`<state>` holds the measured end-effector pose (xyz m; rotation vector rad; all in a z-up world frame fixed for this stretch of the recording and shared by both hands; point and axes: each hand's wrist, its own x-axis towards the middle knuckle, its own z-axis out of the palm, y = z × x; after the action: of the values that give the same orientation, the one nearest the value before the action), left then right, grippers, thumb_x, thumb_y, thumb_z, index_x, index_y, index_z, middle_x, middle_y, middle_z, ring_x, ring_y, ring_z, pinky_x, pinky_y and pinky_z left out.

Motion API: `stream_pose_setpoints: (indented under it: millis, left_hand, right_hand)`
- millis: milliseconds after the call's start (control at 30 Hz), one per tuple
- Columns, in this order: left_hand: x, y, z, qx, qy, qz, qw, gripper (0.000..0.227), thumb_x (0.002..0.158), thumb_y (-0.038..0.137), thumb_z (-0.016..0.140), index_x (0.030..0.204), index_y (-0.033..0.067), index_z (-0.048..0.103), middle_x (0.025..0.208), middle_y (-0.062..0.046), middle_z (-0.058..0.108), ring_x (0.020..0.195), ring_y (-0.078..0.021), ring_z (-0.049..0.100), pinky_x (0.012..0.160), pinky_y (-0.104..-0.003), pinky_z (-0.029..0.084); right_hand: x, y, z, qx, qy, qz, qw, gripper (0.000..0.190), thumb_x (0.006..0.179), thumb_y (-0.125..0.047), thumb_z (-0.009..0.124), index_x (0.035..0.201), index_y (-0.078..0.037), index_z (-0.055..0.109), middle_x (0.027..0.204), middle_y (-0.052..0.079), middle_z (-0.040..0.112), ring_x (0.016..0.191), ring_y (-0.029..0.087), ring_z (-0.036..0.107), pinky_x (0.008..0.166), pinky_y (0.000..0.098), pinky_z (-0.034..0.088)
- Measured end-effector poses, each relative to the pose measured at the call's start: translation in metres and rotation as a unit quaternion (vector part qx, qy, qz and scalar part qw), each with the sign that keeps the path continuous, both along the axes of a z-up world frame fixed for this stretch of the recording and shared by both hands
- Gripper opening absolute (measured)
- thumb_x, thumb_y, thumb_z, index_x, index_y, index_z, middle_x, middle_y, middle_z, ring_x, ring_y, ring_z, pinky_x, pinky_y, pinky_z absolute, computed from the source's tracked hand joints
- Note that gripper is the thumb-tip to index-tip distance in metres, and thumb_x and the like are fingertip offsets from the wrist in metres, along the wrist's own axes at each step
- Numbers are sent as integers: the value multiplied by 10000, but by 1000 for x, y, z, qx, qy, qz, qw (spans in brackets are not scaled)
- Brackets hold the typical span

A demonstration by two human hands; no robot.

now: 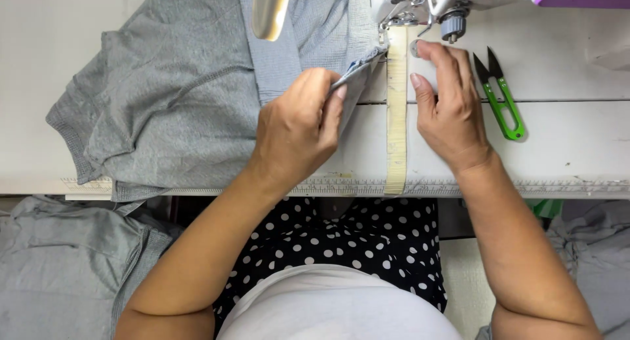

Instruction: Trimming loose threads from a grey garment using thread snips at a sewing workstation

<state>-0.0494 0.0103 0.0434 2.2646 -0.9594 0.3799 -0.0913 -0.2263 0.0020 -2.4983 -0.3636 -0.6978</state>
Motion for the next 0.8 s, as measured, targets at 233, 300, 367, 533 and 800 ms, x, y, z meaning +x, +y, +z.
stream_pose_setpoints:
  millis: [233,300,367,533,800]
  left_hand:
    - [-25,-4,-16,99,-126,6,987,120,904,182,666,1001,111,661,647,8,611,455,-162,588,385,-308,452]
    - [-42,-4,-42,136,-236,19,962,206,772,89,662,958,178,667,578,23,530,452,-185,565,447,-327,429]
    - [-60,-2,-71,158,-319,1,935,198,889,54,611,1052,37,721,651,-39,492,510,-210,512,509,-343,420]
    - [-61,1,-67,163,-320,-33,933,244,930,77,598,1126,-21,705,703,-71,512,565,-232,526,542,-358,429]
    - [-45,-1,-51,162,-254,-98,948,119,904,113,633,994,63,693,881,-99,549,805,-301,554,698,-405,423]
  right_hand:
    - [-26,18,-11,60,-3,-24,998,323,1085,-18,573,1396,63,535,1207,217,580,1137,380,636,1011,466,504]
    - [-31,19,-16,45,-15,-45,998,344,1065,-39,642,1396,36,584,1169,179,611,1098,386,667,960,479,530]
    - [-34,21,-14,29,10,-29,999,317,1062,3,611,1372,63,593,1136,216,589,1034,427,656,916,525,546]
    - [-30,29,-7,-43,-17,-12,999,240,1050,31,593,1273,47,682,1123,188,597,1090,389,634,942,471,527]
    - [-26,27,0,-152,7,16,988,223,1066,-11,564,1221,-39,722,1237,134,683,1226,301,591,1015,420,467]
